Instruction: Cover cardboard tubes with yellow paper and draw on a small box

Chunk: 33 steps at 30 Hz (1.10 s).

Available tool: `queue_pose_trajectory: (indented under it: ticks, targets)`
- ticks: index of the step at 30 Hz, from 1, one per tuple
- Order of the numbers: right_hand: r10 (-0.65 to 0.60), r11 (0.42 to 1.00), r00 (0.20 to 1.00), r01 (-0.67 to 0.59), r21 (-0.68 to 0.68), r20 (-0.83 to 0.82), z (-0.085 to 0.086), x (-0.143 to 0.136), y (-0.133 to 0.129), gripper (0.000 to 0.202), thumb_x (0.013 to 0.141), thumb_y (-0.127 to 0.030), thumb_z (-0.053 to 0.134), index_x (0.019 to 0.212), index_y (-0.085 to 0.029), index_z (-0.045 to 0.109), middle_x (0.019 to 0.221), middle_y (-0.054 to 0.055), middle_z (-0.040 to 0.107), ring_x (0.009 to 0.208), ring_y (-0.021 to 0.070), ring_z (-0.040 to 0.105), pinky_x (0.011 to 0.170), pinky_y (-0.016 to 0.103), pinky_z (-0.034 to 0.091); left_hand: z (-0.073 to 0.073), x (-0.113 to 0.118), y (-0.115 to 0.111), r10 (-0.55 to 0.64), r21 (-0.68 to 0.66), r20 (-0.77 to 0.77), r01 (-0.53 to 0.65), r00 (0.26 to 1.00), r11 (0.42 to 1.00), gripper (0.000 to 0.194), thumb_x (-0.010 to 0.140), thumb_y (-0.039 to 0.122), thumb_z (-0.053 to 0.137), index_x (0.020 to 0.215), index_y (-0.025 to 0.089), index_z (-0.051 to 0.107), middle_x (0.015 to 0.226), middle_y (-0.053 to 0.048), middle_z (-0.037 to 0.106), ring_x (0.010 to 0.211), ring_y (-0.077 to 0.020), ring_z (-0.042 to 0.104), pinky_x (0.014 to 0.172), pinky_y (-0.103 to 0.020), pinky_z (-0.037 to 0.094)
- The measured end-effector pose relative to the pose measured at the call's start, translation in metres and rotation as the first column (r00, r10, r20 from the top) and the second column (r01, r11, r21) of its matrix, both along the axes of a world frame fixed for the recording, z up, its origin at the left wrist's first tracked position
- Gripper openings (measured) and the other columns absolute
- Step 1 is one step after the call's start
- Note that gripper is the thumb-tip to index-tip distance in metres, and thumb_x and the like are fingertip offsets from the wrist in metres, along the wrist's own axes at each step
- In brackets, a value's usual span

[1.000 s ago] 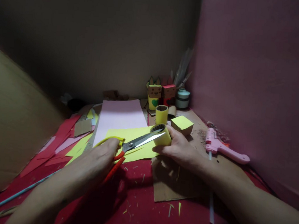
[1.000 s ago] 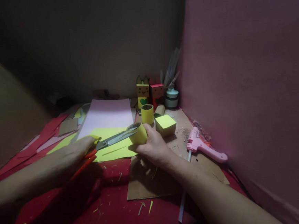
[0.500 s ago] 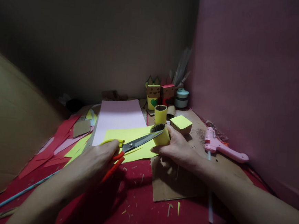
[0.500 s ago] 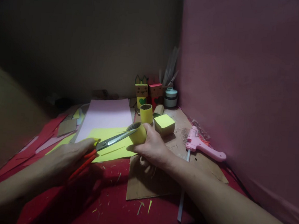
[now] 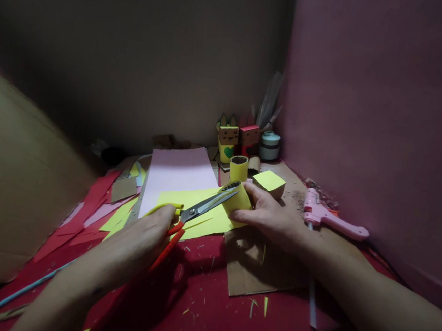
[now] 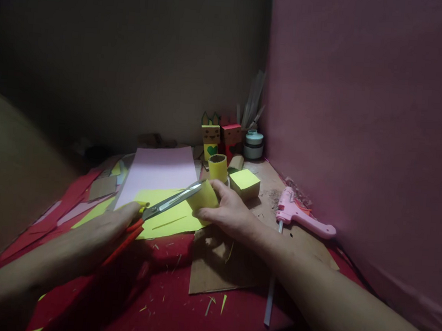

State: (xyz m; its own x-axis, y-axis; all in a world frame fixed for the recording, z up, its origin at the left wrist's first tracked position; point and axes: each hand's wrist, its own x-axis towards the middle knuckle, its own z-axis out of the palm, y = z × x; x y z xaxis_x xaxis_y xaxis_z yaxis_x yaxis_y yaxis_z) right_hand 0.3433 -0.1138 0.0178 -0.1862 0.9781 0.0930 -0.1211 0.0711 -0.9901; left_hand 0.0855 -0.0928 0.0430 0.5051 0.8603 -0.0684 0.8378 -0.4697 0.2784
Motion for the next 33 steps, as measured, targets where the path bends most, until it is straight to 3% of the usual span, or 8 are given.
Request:
queue_pose_trajectory:
  ticks: [6, 17, 20, 24, 28, 33]
  targets:
    - [-0.013, 1.000, 0.999, 0.012, 0.020, 0.044, -0.005, -0.004, 0.001, 0.039, 0.062, -0.015, 0.066, 0.097, -0.021, 0.049, 0.084, 0.002, 0.056, 0.071, 0.0158, 0.053, 0.058, 0.029, 0.044, 0.004, 0.010, -0.003, -0.009, -0.037, -0.086, 0.006, 0.996, 0.999, 0.011, 0.082, 0.032, 0.042, 0.079, 0.023, 0.036, 0.074, -0.001, 0.056, 0.064, -0.0166, 0.046, 0.056, -0.029, 0.030]
    - [-0.128, 0.983, 0.987, 0.113, 0.142, 0.100, -0.015, -0.002, 0.007, 0.034, 0.063, -0.014, 0.065, 0.094, -0.020, 0.052, 0.082, 0.000, 0.054, 0.071, 0.0146, 0.051, 0.059, 0.028, 0.043, -0.014, 0.002, 0.009, -0.025, 0.069, -0.103, 0.032, 0.994, 0.997, 0.015, 0.082, 0.037, 0.044, 0.080, 0.024, 0.037, 0.068, -0.001, 0.055, 0.054, -0.0159, 0.042, 0.052, -0.030, 0.027]
    - [-0.178, 0.970, 0.975, 0.151, 0.190, 0.135, -0.018, -0.002, 0.009, 0.032, 0.065, -0.014, 0.065, 0.095, -0.019, 0.054, 0.082, 0.000, 0.054, 0.071, 0.0142, 0.050, 0.058, 0.027, 0.041, -0.008, 0.008, 0.004, -0.008, 0.002, -0.102, 0.008, 0.995, 1.000, 0.019, 0.085, 0.040, 0.040, 0.078, 0.024, 0.034, 0.072, -0.001, 0.055, 0.060, -0.0171, 0.046, 0.055, -0.030, 0.030]
    - [-0.194, 0.963, 0.967, 0.155, 0.221, 0.168, -0.021, -0.002, 0.010, 0.033, 0.066, -0.014, 0.065, 0.097, -0.019, 0.055, 0.085, 0.001, 0.055, 0.074, 0.0148, 0.050, 0.061, 0.027, 0.042, 0.005, 0.023, -0.006, 0.114, -0.120, -0.128, -0.130, 0.985, 0.984, 0.019, 0.088, 0.037, 0.030, 0.076, 0.023, 0.032, 0.075, -0.002, 0.055, 0.067, -0.0190, 0.049, 0.057, -0.030, 0.034]
    - [-0.171, 0.967, 0.965, 0.126, 0.222, 0.198, -0.023, -0.002, 0.008, 0.034, 0.067, -0.013, 0.064, 0.100, -0.019, 0.056, 0.085, 0.001, 0.057, 0.075, 0.0153, 0.051, 0.064, 0.028, 0.043, 0.008, 0.029, -0.010, 0.058, -0.139, -0.128, -0.076, 0.990, 0.987, 0.016, 0.088, 0.036, 0.032, 0.079, 0.023, 0.031, 0.078, -0.002, 0.054, 0.071, -0.0191, 0.050, 0.061, -0.031, 0.036]
    - [-0.183, 0.965, 0.962, 0.137, 0.225, 0.200, -0.024, -0.002, 0.007, 0.033, 0.067, -0.014, 0.064, 0.099, -0.020, 0.056, 0.085, 0.001, 0.058, 0.075, 0.0156, 0.052, 0.063, 0.029, 0.043, 0.001, 0.025, -0.008, 0.043, -0.100, -0.166, -0.060, 0.985, 0.993, 0.012, 0.087, 0.032, 0.030, 0.079, 0.023, 0.031, 0.074, -0.001, 0.052, 0.065, -0.0179, 0.048, 0.059, -0.031, 0.034]
